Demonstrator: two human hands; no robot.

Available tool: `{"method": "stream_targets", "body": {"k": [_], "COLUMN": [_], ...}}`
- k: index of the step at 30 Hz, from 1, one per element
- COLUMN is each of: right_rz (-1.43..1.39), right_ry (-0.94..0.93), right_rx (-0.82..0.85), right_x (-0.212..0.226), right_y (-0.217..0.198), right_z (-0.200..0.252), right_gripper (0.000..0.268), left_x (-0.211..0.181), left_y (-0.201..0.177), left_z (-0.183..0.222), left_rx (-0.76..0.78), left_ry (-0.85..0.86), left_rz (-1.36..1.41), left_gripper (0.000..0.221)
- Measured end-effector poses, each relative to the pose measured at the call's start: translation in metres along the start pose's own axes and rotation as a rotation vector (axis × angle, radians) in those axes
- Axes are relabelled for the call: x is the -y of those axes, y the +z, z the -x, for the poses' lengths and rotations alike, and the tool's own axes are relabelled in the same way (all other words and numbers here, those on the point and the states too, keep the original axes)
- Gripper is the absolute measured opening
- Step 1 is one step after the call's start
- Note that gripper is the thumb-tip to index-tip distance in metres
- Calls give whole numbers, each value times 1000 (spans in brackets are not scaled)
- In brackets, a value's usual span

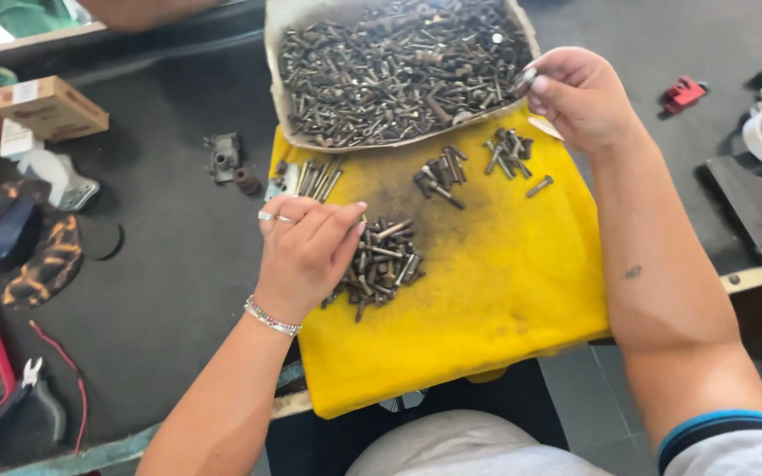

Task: Sorting various types of screws and bolts from a large metal container onto a yellow work mat.

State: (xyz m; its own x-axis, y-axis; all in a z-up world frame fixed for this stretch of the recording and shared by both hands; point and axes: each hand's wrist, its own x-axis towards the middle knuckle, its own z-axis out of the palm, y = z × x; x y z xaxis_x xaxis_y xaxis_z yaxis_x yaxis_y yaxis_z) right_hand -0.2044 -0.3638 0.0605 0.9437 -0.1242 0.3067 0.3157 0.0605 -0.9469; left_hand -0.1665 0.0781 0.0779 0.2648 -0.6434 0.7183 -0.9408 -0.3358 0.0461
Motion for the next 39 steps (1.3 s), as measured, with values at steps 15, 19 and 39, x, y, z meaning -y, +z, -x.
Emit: {"method": "stream_targets", "body": {"k": [15, 19, 39], "right_rz": [1112, 1116, 1263], "right_ry": [639, 741, 833], "right_rx": [105, 116, 114], "right_x": [66, 73, 72], "right_y": [30, 32, 43], "right_z": [7, 8, 6], "right_gripper": [17, 18, 9], "left_x": [7, 6, 6], "left_y": [1, -1, 0], "left_z": [2, 1, 2], "left_rx": [-12, -8, 17], "left_ry": [-35, -42, -49], "left_rz": [8, 18, 36], "left_gripper": [16, 14, 12]}}
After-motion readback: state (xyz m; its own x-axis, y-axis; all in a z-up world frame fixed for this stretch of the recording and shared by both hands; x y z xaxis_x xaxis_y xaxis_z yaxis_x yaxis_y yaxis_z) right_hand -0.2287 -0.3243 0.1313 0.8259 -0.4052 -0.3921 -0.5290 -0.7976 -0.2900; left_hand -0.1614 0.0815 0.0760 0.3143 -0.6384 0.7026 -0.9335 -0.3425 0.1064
